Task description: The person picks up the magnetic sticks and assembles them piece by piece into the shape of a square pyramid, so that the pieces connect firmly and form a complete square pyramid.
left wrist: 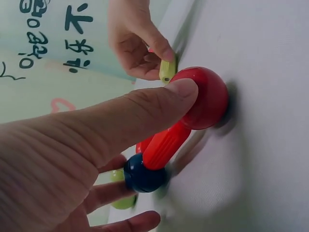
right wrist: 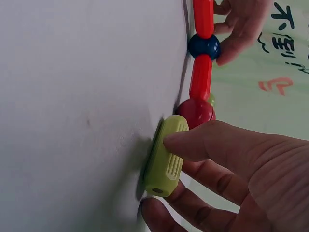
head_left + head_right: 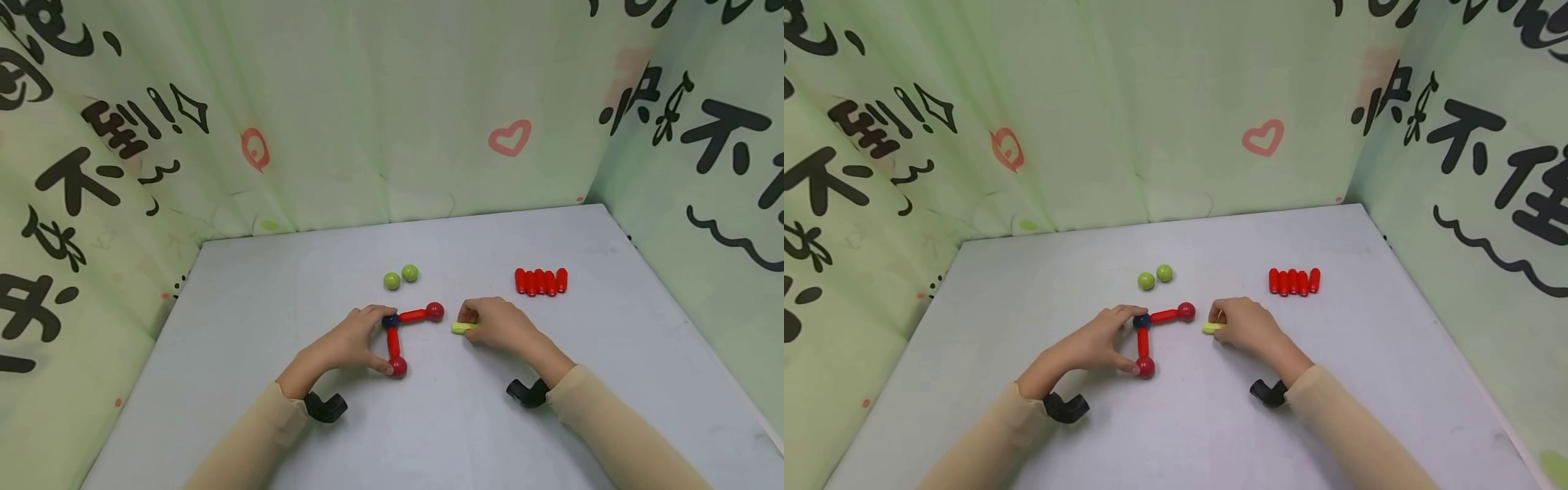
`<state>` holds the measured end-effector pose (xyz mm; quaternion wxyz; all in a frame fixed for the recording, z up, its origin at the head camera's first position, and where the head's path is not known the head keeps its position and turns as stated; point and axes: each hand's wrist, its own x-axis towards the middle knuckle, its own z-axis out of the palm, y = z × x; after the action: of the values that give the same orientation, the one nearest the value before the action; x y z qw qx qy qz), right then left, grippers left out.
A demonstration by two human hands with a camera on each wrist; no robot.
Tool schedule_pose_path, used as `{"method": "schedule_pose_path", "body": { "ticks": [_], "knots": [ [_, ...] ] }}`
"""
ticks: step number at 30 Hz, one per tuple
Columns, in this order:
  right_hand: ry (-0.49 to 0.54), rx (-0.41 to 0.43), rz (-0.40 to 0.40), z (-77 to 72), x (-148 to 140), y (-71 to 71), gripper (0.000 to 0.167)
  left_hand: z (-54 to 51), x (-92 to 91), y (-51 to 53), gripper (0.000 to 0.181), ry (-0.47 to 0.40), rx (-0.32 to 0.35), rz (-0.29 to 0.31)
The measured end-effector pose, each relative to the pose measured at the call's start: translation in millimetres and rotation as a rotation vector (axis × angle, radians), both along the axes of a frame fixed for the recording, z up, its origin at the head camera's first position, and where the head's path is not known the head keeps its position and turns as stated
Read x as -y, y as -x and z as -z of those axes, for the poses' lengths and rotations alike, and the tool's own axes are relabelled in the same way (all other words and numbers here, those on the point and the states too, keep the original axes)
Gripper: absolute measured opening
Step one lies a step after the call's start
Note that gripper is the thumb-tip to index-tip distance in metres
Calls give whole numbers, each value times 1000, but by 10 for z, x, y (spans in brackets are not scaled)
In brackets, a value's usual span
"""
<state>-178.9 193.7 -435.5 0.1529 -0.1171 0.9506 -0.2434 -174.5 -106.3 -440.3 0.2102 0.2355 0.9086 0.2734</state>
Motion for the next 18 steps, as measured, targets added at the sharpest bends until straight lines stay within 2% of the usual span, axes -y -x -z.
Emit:
{"method": "schedule_pose_path", "body": {
  "ticks": [3, 9, 18],
  "knots": [
    [18, 14, -43, -6, 94, -39, 16, 11, 19, 6, 83, -3, 5, 31],
    [65, 65, -90, 28, 283, -112, 17, -8, 13, 19, 54, 62, -9, 88],
    [142, 89, -200, 70, 505, -195, 18, -27, -1, 7, 48, 70, -25, 96]
  ]
}}
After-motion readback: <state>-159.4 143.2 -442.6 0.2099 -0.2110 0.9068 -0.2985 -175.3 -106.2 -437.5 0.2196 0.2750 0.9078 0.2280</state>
